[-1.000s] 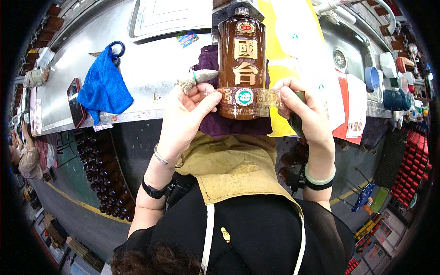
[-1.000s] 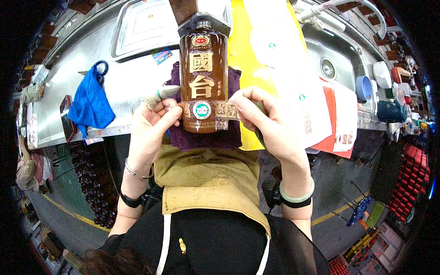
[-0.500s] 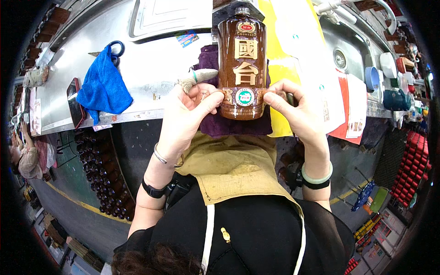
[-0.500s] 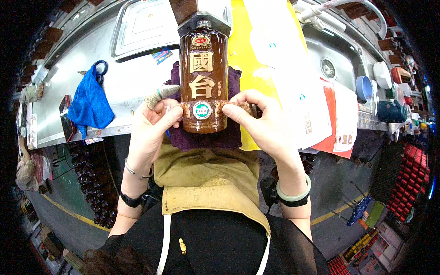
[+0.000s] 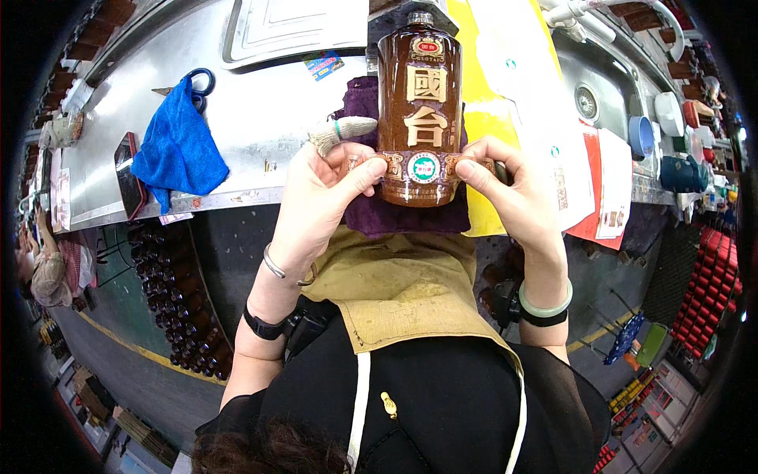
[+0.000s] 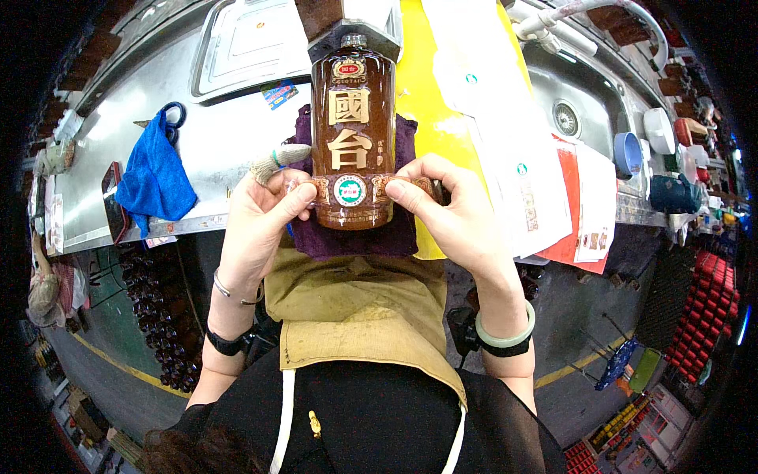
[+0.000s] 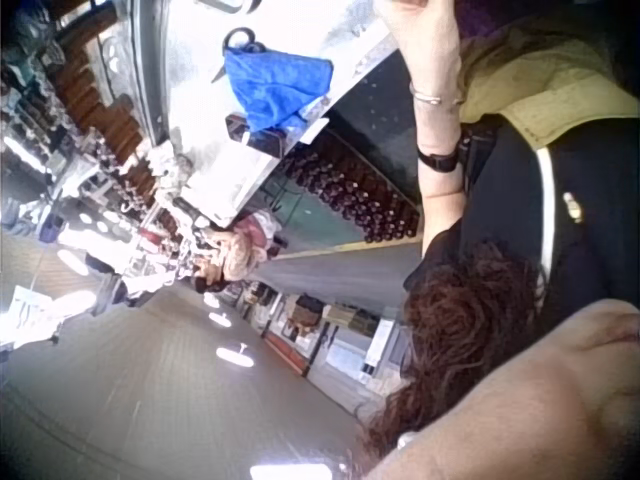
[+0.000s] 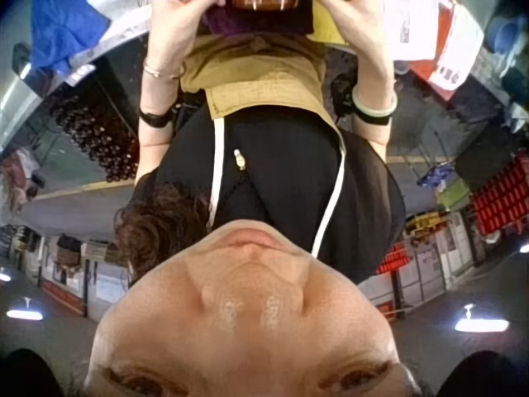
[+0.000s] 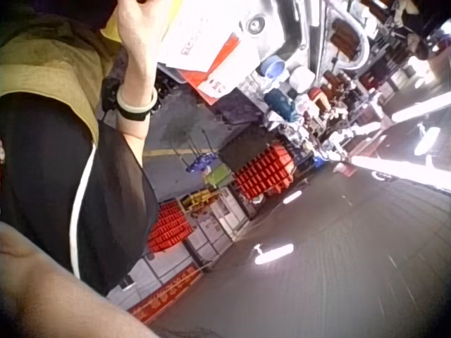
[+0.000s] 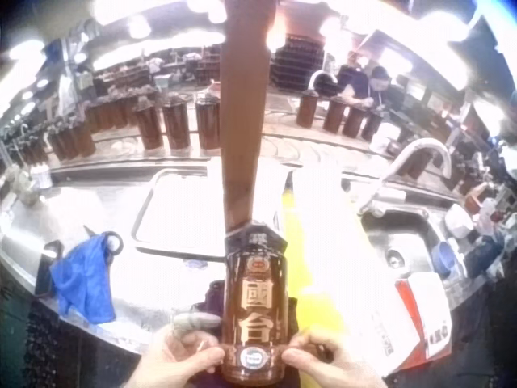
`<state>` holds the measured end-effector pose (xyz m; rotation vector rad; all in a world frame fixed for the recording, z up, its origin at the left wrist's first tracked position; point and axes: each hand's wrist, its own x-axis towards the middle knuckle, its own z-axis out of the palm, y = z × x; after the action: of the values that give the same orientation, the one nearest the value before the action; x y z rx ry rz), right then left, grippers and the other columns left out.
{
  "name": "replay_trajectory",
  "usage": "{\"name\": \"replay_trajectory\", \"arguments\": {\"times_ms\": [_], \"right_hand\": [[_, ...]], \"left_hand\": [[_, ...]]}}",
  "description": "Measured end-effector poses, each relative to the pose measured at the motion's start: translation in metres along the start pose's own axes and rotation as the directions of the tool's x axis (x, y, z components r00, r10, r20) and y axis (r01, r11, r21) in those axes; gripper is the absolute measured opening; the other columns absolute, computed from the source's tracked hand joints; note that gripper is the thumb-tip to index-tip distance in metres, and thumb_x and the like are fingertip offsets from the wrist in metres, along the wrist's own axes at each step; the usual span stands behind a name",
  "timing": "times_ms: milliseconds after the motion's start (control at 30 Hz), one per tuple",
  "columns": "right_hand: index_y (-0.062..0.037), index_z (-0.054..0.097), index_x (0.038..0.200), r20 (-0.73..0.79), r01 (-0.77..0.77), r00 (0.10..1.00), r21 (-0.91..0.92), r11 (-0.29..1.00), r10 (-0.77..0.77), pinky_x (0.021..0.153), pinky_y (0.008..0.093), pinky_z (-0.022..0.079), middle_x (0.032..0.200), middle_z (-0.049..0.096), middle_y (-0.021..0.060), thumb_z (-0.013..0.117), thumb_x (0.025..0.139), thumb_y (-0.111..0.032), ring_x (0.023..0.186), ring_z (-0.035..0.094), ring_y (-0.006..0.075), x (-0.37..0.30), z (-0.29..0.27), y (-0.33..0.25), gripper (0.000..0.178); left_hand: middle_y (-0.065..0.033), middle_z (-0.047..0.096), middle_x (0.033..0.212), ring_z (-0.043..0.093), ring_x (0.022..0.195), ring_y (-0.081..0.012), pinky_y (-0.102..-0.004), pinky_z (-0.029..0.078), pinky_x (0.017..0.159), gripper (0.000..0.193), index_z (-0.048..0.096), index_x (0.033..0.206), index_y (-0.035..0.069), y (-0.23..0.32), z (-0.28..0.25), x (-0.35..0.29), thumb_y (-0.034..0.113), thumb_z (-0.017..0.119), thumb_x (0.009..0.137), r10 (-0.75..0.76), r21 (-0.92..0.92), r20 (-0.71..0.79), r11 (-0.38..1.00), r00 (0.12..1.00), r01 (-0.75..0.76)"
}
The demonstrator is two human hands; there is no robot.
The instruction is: The recorder is carefully applying and smoothing adhesive labels onto brown glass bottles.
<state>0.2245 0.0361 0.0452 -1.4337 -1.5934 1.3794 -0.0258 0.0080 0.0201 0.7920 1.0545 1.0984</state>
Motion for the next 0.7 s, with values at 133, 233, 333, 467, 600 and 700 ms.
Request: {"name": "replay_trajectory", "arguments": {"times_ms": [133, 233, 333, 467, 600, 700], "right_hand": [[-0.0036, 0.073, 0.097, 0.007, -0.028, 1.000, 0.011, 1.000, 0.028, 0.067, 0.0222, 0.042, 0.078, 0.061, -0.0062, 0.076, 0.096, -0.021, 0.073, 0.051, 0.0029, -0.0005, -0.0007, -0.0014, 0.018], [-0.0037, 0.073, 0.098, 0.003, -0.022, 1.000, 0.030, 0.999, 0.022, 0.068, 0.0224, 0.043, 0.079, 0.062, -0.0056, 0.076, 0.096, -0.021, 0.074, 0.052, 0.0031, -0.0005, -0.0001, -0.0008, 0.018], [-0.0040, 0.074, 0.097, -0.007, -0.028, 1.000, -0.013, 1.000, 0.028, 0.068, 0.0224, 0.043, 0.080, 0.063, -0.0054, 0.076, 0.096, -0.022, 0.074, 0.052, 0.0031, -0.0014, -0.0006, -0.0031, 0.018], [-0.0043, 0.074, 0.097, -0.023, -0.020, 1.000, -0.063, 0.998, 0.018, 0.068, 0.0223, 0.043, 0.080, 0.063, -0.0053, 0.077, 0.096, -0.022, 0.074, 0.052, 0.0032, -0.0022, 0.0007, -0.0081, 0.018], [-0.0037, 0.073, 0.097, -0.008, -0.021, 1.000, -0.033, 0.999, 0.021, 0.068, 0.0221, 0.043, 0.081, 0.064, -0.0050, 0.077, 0.096, -0.022, 0.074, 0.053, 0.0031, -0.0016, 0.0001, -0.0056, 0.018], [-0.0031, 0.073, 0.097, -0.012, -0.019, 1.000, -0.036, 0.999, 0.019, 0.067, 0.0221, 0.043, 0.080, 0.063, -0.0054, 0.077, 0.096, -0.021, 0.074, 0.051, 0.0030, -0.0019, 0.0008, -0.0071, 0.018]], "left_hand": [[-0.0031, 0.067, 0.101, 0.061, 0.086, -0.0078, -0.0231, 0.050, 0.072, 0.050, 0.055, 0.140, -0.001, 0.0001, 0.0002, -0.0007, 0.003, 0.075, 0.094, 0.005, -0.004, -0.014, 1.000, 1.000, -0.005], [-0.0051, 0.069, 0.098, 0.062, 0.084, -0.0078, -0.0231, 0.052, 0.071, 0.049, 0.055, 0.137, -0.003, 0.0005, 0.0024, -0.0006, 0.004, 0.077, 0.094, 0.017, -0.020, -0.031, 1.000, 0.999, -0.018], [-0.0052, 0.069, 0.098, 0.063, 0.084, -0.0080, -0.0231, 0.052, 0.071, 0.050, 0.055, 0.137, -0.003, 0.0016, 0.0031, -0.0005, 0.004, 0.077, 0.094, 0.011, 0.003, -0.033, 1.000, 0.999, -0.011], [-0.0049, 0.069, 0.098, 0.063, 0.084, -0.0080, -0.0232, 0.051, 0.071, 0.050, 0.055, 0.137, -0.003, 0.0014, 0.0025, -0.0005, 0.004, 0.077, 0.093, 0.021, 0.029, -0.021, 0.999, 1.000, -0.020], [-0.0042, 0.069, 0.097, 0.063, 0.085, -0.0079, -0.0234, 0.052, 0.071, 0.050, 0.055, 0.138, -0.003, 0.0039, 0.0046, -0.0009, 0.004, 0.078, 0.093, 0.004, 0.023, -0.033, 1.000, 0.999, -0.004], [-0.0039, 0.069, 0.097, 0.063, 0.085, -0.0081, -0.0236, 0.052, 0.071, 0.050, 0.055, 0.138, -0.002, 0.0016, 0.0039, -0.0005, 0.004, 0.078, 0.093, 0.008, 0.002, -0.031, 1.000, 0.999, -0.008]]}}
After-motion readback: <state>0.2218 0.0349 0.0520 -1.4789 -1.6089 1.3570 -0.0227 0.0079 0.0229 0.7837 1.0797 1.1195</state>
